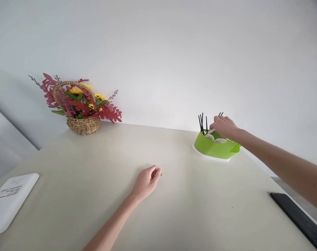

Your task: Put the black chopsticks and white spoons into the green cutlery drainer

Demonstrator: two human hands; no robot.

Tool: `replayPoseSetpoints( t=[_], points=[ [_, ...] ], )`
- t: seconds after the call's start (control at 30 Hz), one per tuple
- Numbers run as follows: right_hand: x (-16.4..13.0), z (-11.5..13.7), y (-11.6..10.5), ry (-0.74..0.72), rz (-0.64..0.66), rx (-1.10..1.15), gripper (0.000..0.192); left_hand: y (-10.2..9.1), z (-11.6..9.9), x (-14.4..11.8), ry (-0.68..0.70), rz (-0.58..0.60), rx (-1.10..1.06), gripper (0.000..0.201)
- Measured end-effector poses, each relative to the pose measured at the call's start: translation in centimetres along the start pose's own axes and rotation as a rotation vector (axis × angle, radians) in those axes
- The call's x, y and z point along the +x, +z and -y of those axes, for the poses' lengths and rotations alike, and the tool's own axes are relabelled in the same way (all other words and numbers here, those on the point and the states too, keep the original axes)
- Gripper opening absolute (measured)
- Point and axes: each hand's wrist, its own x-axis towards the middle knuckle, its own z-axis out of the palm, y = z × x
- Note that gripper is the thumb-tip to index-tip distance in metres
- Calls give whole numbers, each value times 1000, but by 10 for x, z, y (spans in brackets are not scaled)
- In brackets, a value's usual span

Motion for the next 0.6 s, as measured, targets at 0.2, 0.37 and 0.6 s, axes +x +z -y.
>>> replayPoseSetpoints(
  t=[0.2,0.37,0.6],
  points=[
    [4,-3,-13,-46,63,-2,30,2,2,2,8,6,17,44],
    [1,11,-28,3,94,57,47,1,0,2,19,0,15,44],
    [4,37,-37,126,59,111,43,-1,-3,1,6,-3,12,43]
  ],
)
